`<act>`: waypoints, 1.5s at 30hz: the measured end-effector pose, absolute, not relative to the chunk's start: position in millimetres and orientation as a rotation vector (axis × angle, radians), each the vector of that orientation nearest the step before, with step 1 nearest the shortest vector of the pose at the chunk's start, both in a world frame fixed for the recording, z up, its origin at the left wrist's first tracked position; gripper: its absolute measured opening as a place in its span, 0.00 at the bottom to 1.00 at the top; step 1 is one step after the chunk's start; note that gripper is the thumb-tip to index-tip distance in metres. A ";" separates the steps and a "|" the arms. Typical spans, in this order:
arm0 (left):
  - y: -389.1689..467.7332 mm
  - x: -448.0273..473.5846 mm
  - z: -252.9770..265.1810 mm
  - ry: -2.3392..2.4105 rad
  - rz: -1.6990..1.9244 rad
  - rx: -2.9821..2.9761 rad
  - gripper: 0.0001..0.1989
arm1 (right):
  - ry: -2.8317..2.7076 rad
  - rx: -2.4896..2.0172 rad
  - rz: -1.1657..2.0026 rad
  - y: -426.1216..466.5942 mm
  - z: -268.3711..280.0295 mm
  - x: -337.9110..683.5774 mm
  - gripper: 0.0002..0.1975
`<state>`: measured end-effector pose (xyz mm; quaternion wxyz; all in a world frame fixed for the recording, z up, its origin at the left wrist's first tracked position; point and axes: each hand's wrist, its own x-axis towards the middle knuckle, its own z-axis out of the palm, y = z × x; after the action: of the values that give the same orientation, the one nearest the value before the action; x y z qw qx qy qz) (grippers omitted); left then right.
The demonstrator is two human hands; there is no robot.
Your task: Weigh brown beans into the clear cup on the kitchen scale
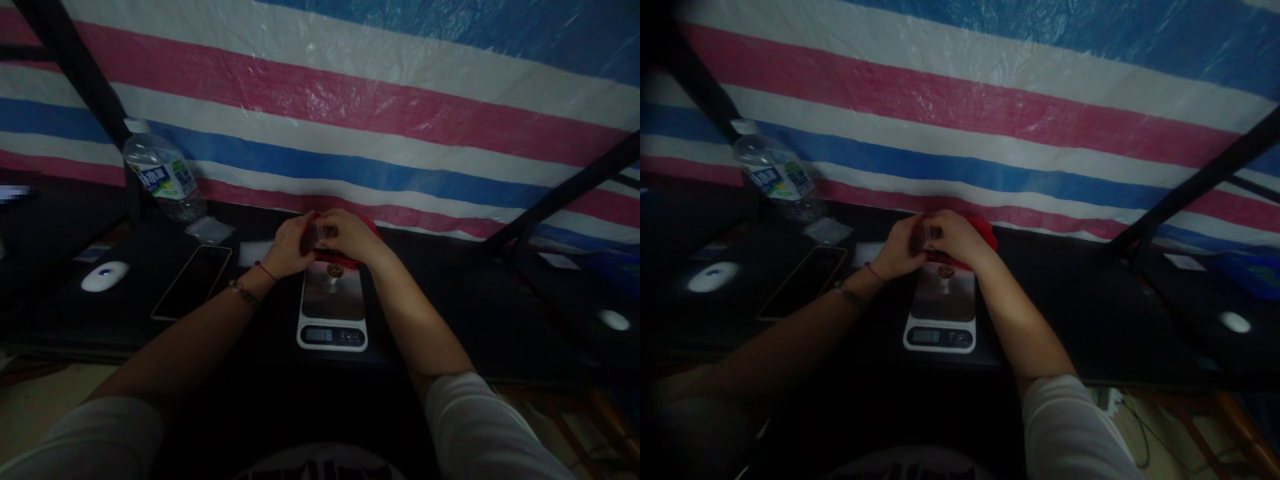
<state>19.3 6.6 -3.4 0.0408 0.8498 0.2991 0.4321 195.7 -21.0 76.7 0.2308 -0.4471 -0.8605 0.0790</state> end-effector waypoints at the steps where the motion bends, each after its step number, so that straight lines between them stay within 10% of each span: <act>1: 5.6 20.0 -2.9 0.943 1.324 2.593 0.39 | -2.385 -1.221 0.219 -22.0 75.6 193.9 0.10; 16: 9.9 21.4 -15.0 0.992 1.419 2.049 0.16 | -2.030 -1.153 0.491 -36.4 68.2 218.5 0.14; 20: 16.2 21.6 -18.9 1.022 1.484 1.911 0.15 | -2.262 -1.196 0.723 -56.2 40.0 233.6 0.35; 26: 20.8 18.5 -20.0 1.053 1.544 1.768 0.15 | -2.236 -1.267 0.675 -62.9 17.3 232.7 0.20; 34: 27.5 15.7 -23.5 1.066 1.617 1.630 0.14 | -1.829 -1.452 0.448 -32.0 8.0 241.2 0.30; 45: 27.4 16.3 -23.1 1.093 1.590 1.633 0.14 | -1.787 -1.647 0.363 -28.1 6.2 239.2 0.19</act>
<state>16.3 27.4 -23.1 0.3020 0.6159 0.4122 0.5997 239.2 -28.1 6.2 0.3357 -0.6315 -0.6850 0.1393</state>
